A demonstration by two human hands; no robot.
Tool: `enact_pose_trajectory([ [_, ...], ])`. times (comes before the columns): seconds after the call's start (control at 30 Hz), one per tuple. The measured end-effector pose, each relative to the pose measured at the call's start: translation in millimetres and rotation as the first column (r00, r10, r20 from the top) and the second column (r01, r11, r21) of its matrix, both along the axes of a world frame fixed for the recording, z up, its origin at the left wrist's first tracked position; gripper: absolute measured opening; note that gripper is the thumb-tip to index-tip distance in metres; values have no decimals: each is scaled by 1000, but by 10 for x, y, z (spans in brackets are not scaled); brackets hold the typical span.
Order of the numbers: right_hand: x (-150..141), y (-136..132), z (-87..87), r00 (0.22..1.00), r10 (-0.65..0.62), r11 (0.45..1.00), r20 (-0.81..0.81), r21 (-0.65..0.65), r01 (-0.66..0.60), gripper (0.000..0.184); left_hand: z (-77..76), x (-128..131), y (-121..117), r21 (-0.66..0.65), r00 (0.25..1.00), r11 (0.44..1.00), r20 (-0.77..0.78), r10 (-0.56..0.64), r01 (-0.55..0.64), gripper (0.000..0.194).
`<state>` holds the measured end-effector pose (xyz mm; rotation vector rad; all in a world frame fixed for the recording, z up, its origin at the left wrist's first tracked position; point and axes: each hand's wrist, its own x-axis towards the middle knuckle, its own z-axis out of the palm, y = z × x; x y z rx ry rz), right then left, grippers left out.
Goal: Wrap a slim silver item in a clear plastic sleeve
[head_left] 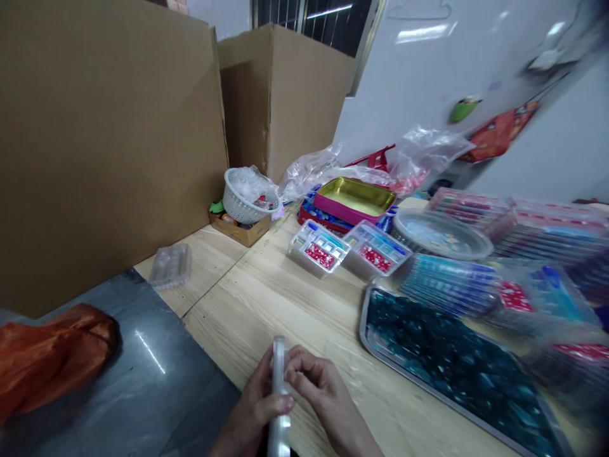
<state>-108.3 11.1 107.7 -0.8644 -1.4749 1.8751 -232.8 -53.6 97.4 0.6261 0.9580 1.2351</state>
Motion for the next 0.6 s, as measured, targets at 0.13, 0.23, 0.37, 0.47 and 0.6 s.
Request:
enact_pose_trajectory([
  [0.13, 110, 88, 7, 998, -55, 998, 40, -5, 55, 27, -41, -59, -13, -2, 999, 999, 8, 51, -51, 63],
  [0.23, 243, 206, 3, 988, -124, 992, 91, 18, 123, 28, -76, -142, -26, -51, 993, 992, -26, 112, -113, 81],
  [0.37, 305, 356, -2, 947, -218, 969, 234, 165, 182, 32, -114, -240, -43, -135, 984, 977, -94, 154, -166, 95],
  [0.47, 186, 375, 10, 941, -190, 960, 278, 254, 119, 36, -120, -256, -45, -106, 988, 983, -56, 143, -148, 92],
  [0.6, -78, 269, 11, 993, 16, 982, 113, 185, -37, 33, -125, -237, -35, -65, 993, 992, -54, 102, -106, 90],
])
